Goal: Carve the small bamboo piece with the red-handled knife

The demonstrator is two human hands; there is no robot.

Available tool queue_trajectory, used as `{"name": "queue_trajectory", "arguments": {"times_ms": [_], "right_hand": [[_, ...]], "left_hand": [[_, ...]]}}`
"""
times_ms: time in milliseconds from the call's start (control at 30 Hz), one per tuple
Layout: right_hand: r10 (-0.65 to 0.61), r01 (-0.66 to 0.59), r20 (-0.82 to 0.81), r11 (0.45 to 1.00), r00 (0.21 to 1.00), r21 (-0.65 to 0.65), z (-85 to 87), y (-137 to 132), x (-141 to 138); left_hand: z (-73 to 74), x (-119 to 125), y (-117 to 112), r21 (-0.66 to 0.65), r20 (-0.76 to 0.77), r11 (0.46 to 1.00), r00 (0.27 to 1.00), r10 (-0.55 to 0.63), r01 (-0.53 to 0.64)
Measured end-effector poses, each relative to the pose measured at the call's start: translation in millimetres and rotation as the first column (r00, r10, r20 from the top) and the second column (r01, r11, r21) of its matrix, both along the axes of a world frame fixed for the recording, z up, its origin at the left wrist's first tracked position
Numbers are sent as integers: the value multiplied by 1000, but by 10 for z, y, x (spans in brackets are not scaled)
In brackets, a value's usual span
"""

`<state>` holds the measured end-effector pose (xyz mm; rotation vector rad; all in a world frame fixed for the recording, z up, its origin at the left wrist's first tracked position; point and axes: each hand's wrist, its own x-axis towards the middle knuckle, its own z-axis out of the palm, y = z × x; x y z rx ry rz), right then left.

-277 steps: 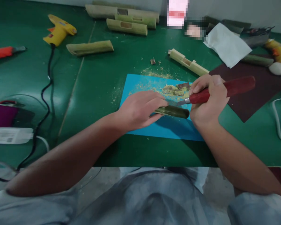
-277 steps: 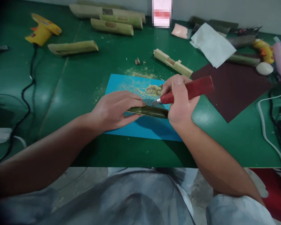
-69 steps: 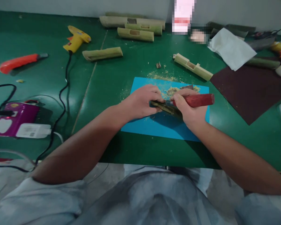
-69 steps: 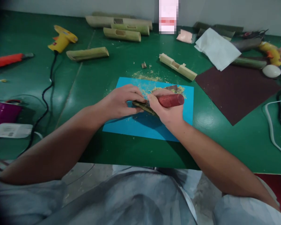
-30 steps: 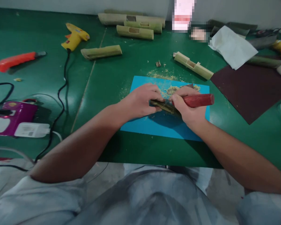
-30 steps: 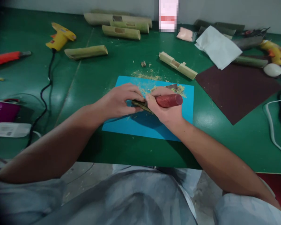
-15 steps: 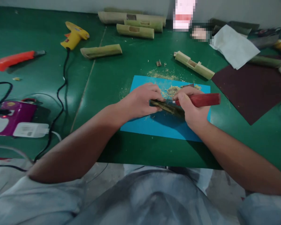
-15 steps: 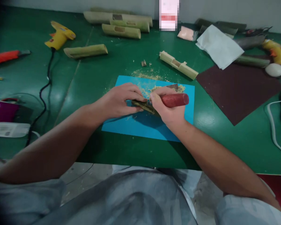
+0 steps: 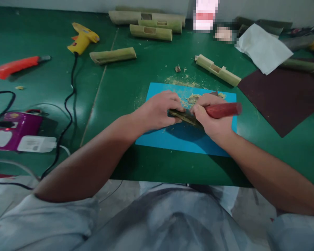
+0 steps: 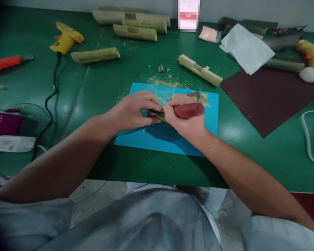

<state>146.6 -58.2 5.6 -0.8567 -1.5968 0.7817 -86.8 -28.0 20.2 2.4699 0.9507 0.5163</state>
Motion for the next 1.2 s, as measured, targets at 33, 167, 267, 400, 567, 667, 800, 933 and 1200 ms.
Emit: {"name": "queue_trajectory", "arguments": {"times_ms": [33, 167, 267, 400, 567, 667, 800, 933, 1200], "right_hand": [[-2, 2, 6, 1000, 1000, 3, -3, -5, 0], [-82, 84, -128, 996, 988, 9, -44, -35, -2], [-159, 170, -262, 985, 952, 19, -69, -41, -9], [-67, 65, -194, 998, 979, -16, -68, -19, -23], [-25, 18, -110, 998, 994, -64, -47, -1, -10], [-11, 4, -81, 997, 997, -79, -30, -5, 2], [14, -15, -53, 1000, 999, -9, -2, -6, -4], [25, -25, 11, 998, 1000, 59, -21, -7, -16], [-78, 88, -245, 996, 966, 29, -70, -35, -20]], "left_hand": [[10, 3, -1, -3, -6, 1000, 1000, -4, 4], [54, 22, -2, -23, -51, 999, 998, -23, 22], [58, 30, 8, -21, -49, 1000, 999, -21, 20], [48, 23, 15, -33, -37, 999, 999, -31, 30], [45, 14, 3, -12, -15, 1000, 1000, -26, 26], [29, 17, 2, -19, -9, 999, 1000, -27, 27], [6, 16, 8, -9, 7, 1000, 1000, -17, 18], [14, 6, 14, 3, -10, 999, 999, -39, 39], [36, 21, 10, 10, -49, 999, 998, -37, 38]]}}
